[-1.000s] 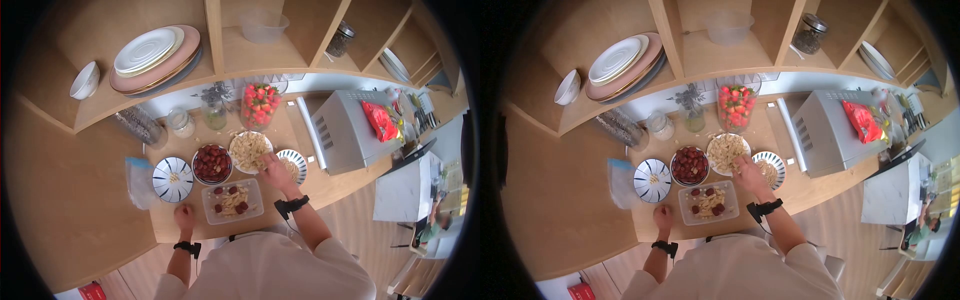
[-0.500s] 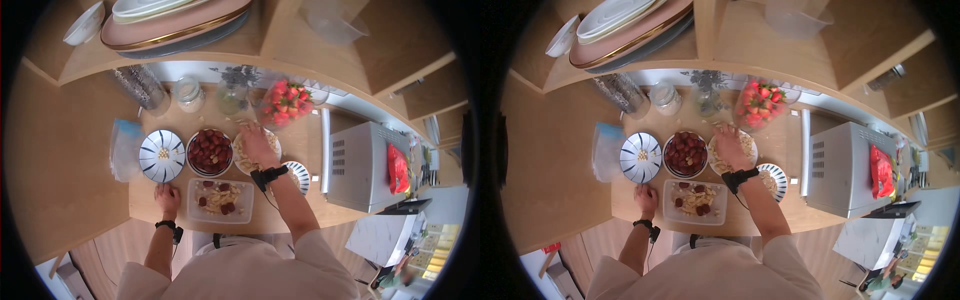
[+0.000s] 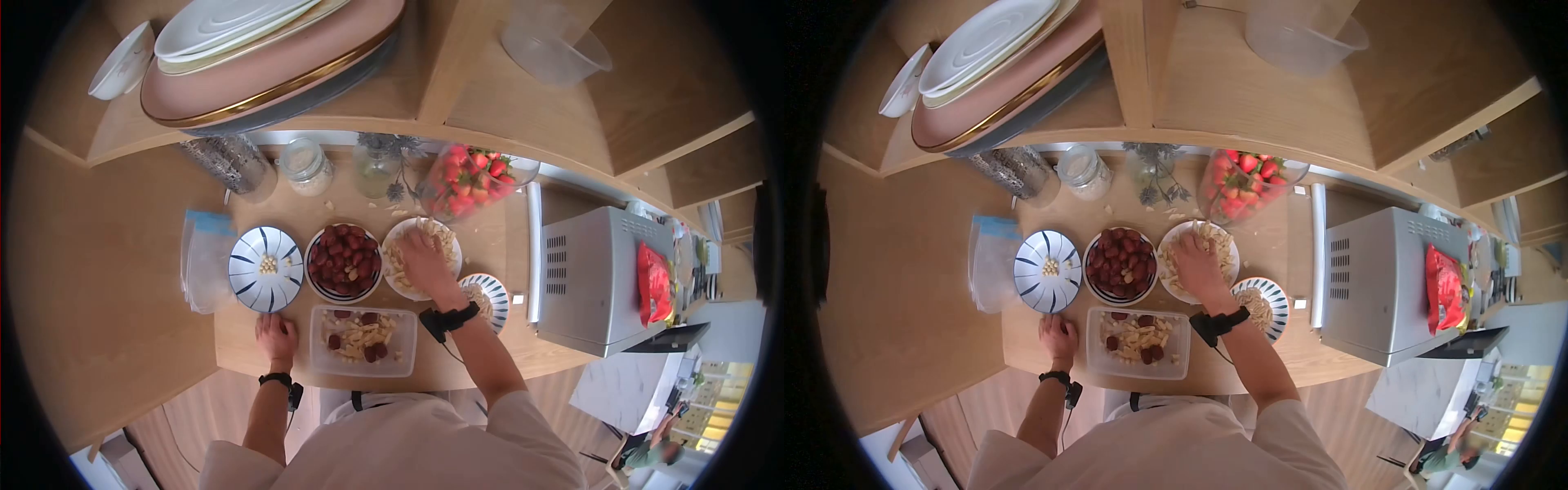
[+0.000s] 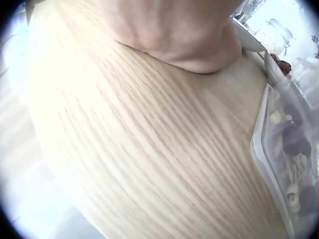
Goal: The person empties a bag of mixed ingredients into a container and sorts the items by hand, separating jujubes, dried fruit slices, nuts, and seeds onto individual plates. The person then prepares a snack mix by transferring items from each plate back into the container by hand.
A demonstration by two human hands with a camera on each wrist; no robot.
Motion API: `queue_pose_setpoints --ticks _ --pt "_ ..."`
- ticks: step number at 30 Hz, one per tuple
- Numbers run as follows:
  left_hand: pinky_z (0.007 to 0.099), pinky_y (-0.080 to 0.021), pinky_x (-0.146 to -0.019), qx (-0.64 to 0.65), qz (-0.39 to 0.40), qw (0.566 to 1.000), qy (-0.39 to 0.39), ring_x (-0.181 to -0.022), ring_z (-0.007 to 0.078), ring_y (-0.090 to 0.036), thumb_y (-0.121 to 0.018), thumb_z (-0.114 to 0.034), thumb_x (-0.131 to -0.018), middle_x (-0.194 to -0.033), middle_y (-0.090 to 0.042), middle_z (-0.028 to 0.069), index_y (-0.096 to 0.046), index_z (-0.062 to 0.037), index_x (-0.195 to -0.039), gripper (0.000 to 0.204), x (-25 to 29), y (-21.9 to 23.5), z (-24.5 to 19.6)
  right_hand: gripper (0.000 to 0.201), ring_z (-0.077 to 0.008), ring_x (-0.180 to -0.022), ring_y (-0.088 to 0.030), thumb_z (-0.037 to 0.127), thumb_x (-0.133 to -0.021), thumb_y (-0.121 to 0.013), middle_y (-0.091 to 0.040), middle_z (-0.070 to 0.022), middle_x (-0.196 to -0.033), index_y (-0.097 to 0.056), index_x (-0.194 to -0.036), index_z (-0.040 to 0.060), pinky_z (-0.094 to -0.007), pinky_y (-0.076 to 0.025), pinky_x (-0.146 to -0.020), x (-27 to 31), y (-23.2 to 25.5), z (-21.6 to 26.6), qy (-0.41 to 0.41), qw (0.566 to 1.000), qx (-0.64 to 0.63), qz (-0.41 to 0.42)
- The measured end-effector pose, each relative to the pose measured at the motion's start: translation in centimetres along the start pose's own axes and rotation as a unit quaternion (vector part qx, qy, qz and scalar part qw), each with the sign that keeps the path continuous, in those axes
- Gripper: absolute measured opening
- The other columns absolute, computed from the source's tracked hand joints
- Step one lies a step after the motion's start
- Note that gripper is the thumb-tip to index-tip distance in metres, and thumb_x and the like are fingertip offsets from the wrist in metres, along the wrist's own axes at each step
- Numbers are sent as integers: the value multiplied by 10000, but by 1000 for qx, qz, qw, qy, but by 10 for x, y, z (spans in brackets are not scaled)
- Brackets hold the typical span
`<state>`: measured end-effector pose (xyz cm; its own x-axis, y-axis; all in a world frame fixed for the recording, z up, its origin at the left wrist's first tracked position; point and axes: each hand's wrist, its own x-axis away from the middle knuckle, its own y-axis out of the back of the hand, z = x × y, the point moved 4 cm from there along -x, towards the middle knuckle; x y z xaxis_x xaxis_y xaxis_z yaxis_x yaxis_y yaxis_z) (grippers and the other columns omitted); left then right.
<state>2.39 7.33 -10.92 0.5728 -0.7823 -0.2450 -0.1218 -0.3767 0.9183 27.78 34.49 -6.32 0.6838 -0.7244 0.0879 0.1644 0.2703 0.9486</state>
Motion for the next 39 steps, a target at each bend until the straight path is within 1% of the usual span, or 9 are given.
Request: queue_pose_setpoints --ticks 3,6,16,18,22,24,31,34,39 --pt "471 -418 -691 -3 4 1000 -1 -777 351 -511 -568 -129 -754 -772 -514 113 -470 -70 -695 128 2 1 -2 432 -356 -1308 -424 199 -867 -598 -481 -194 -1324 -531 -1261 34 -549 -349 -1076 -2 7 -8 2 995 72 -69" --pt "473 -418 -684 -12 -4 1000 -6 -772 352 -511 -567 -131 -756 -773 -521 114 -473 -68 -692 130 3 2 -2 443 -372 -1289 -441 238 -876 -596 -482 -219 -1324 -536 -1246 2 -520 -353 -1082 -15 7 -26 -40 998 8 -43" --pt "482 -422 -681 -14 2 1000 3 -775 356 -514 -571 -136 -754 -767 -529 118 -474 -62 -684 141 2 -1 0 544 -365 -1312 -414 312 -916 -545 -444 -217 -1365 -454 -1343 -12 -487 -346 -1091 -6 -12 -31 -52 997 4 -58" --pt "483 -422 -684 -14 9 1000 4 -775 357 -514 -572 -137 -754 -767 -528 119 -474 -62 -684 142 2 -2 0 593 -374 -1353 -382 351 -902 -591 -423 -207 -1416 -463 -1327 -42 -516 -323 -1105 2 -9 -26 -82 994 -68 12" --pt "482 -417 -684 -7 6 1000 5 -773 357 -512 -572 -136 -753 -757 -522 120 -473 -61 -681 143 2 -2 1 609 -380 -1362 -370 348 -898 -603 -412 -215 -1427 -452 -1338 -45 -505 -313 -1117 11 3 -24 -106 991 -76 9" --pt "481 -416 -683 -5 10 1000 5 -771 358 -511 -572 -133 -753 -754 -520 120 -473 -61 -679 142 3 -2 0 665 -377 -1346 -380 341 -882 -612 -368 -219 -1471 -407 -1378 -51 -465 -344 -1105 16 7 -37 -159 986 -18 -40" --pt "478 -415 -672 -8 6 1000 4 -768 357 -509 -570 -123 -749 -748 -516 117 -463 -63 -671 145 2 -1 1 704 -366 -1347 -387 352 -850 -653 -398 -216 -1455 -417 -1386 -39 -456 -332 -1115 18 -1 -57 -191 980 -61 -20" --pt "477 -416 -671 -9 6 1000 3 -768 353 -510 -569 -123 -749 -747 -515 114 -463 -65 -670 144 2 -1 0 701 -359 -1303 -449 351 -838 -660 -438 -191 -1436 -432 -1389 -19 -466 -376 -1080 22 -3 -52 -172 985 -27 -24" --pt "473 -419 -674 -8 1 1000 3 -771 349 -513 -565 -120 -750 -748 -515 111 -465 -66 -670 139 1 1 -2 558 -347 -1169 -563 323 -811 -681 -559 -144 -1296 -553 -1285 57 -498 -490 -929 26 8 -42 -203 975 -90 19"
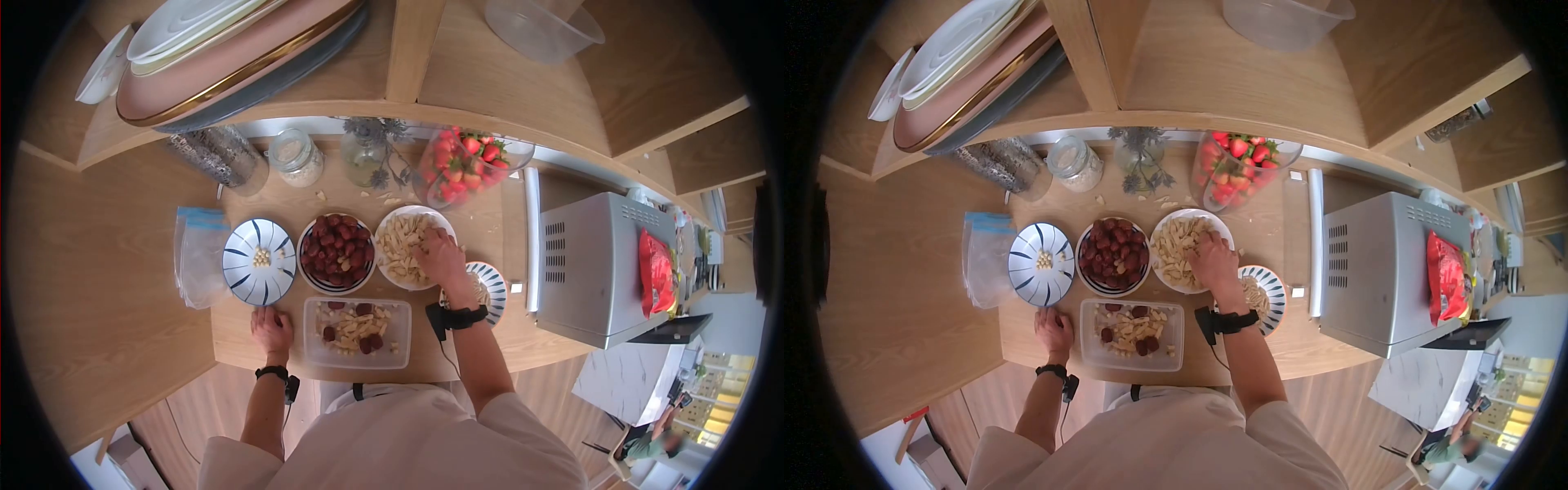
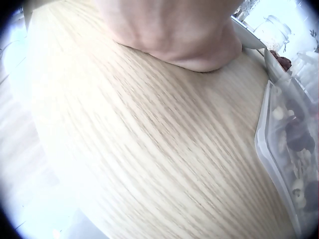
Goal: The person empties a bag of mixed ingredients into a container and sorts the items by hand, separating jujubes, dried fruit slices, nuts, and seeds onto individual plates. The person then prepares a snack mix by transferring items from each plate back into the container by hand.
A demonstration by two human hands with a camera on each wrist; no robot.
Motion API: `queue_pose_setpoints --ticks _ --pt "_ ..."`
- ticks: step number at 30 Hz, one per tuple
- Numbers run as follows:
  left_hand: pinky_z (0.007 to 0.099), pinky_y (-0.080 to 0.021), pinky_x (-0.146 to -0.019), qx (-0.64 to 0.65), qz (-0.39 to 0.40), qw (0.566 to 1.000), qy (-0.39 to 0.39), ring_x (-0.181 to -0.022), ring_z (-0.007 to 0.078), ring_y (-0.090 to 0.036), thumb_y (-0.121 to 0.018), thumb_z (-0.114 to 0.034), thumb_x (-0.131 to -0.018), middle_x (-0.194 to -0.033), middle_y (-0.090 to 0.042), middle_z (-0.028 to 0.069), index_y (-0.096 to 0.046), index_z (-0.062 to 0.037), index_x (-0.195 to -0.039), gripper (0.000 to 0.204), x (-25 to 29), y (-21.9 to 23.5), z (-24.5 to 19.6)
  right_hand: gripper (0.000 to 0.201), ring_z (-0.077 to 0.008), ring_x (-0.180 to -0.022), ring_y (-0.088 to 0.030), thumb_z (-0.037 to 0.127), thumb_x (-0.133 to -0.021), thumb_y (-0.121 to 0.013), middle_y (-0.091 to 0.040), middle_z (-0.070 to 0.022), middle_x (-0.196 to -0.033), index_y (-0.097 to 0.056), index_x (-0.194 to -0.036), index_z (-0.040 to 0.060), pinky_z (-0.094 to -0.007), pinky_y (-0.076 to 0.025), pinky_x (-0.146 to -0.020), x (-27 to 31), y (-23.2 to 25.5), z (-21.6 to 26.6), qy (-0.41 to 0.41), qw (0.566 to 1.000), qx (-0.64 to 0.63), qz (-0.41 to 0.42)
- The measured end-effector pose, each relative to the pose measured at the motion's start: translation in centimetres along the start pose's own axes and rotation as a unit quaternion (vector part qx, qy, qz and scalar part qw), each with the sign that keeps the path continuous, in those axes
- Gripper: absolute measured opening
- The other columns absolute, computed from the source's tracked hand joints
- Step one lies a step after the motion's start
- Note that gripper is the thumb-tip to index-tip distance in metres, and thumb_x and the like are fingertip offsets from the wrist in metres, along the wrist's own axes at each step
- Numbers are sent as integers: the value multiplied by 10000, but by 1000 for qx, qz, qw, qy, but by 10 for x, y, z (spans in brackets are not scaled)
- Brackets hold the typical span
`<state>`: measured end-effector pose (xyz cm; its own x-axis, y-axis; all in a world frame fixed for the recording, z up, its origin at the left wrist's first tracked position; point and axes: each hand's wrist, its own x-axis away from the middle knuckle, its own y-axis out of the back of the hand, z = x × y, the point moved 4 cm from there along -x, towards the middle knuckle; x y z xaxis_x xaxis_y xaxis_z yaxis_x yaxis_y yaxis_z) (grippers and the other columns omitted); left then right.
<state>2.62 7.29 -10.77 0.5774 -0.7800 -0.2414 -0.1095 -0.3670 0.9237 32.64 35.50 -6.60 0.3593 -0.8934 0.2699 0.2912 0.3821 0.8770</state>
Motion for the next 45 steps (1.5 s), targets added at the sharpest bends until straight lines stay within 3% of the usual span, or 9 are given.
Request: queue_pose_setpoints --ticks 4,6,12,16,18,22,30,39,45 --pt "471 -423 -678 -4 1 1000 0 -772 346 -515 -566 -118 -752 -748 -516 110 -464 -66 -670 141 0 1 0 504 -350 -1135 -576 327 -797 -703 -588 -146 -1207 -586 -1213 69 -494 -498 -908 3 11 10 9 1000 -13 -10" --pt "470 -424 -679 -5 -2 1000 -2 -770 346 -515 -566 -118 -752 -748 -516 110 -463 -66 -670 142 0 1 0 518 -354 -1174 -540 326 -795 -720 -543 -157 -1236 -551 -1200 51 -540 -473 -915 -3 14 12 10 999 -25 -45" --pt "470 -424 -669 -5 -4 1000 -5 -761 347 -514 -566 -111 -752 -746 -516 112 -466 -63 -670 138 0 1 -1 594 -350 -1282 -454 375 -790 -734 -471 -157 -1336 -542 -1257 63 -555 -427 -981 -27 8 31 -34 998 18 -49" --pt "474 -425 -669 -3 0 1000 1 -764 351 -515 -564 -114 -751 -749 -519 115 -468 -58 -672 136 0 2 -1 623 -353 -1309 -427 399 -788 -738 -457 -149 -1357 -540 -1285 80 -562 -385 -1019 -35 -5 40 -15 996 63 -58" --pt "476 -425 -671 -1 4 1000 4 -766 353 -516 -564 -114 -751 -752 -522 117 -470 -57 -673 135 0 1 0 581 -349 -1257 -465 340 -763 -755 -506 -143 -1278 -590 -1258 85 -575 -388 -992 -36 -8 44 0 992 90 -94" --pt "484 -424 -676 0 0 1000 1 -771 361 -517 -563 -117 -748 -757 -531 124 -473 -54 -677 131 1 0 2 469 -330 -1222 -497 305 -773 -743 -535 -136 -1229 -641 -1171 80 -555 -396 -975 -38 -8 47 8 993 100 -59" --pt "482 -424 -680 -1 0 1000 5 -770 361 -519 -564 -123 -752 -744 -528 124 -476 -58 -675 134 -1 0 0 153 -291 -998 -637 202 -803 -694 -627 -80 -1042 -721 -937 133 -523 -445 -898 -39 -15 38 17 990 78 -115" --pt "475 -424 -686 -6 -14 1000 -1 -770 352 -519 -566 -122 -755 -739 -526 117 -474 -63 -667 141 0 1 -1 120 -349 -826 -680 183 -844 -656 -680 -121 -949 -733 -905 113 -441 -555 -736 -34 -1 27 18 987 22 -159" --pt "473 -422 -682 -11 1 1000 6 -761 349 -517 -568 -123 -756 -736 -524 111 -474 -63 -667 142 0 -1 1 125 -332 -821 -685 188 -857 -638 -697 -118 -936 -735 -904 125 -437 -555 -751 -35 -2 19 8 990 14 -141"
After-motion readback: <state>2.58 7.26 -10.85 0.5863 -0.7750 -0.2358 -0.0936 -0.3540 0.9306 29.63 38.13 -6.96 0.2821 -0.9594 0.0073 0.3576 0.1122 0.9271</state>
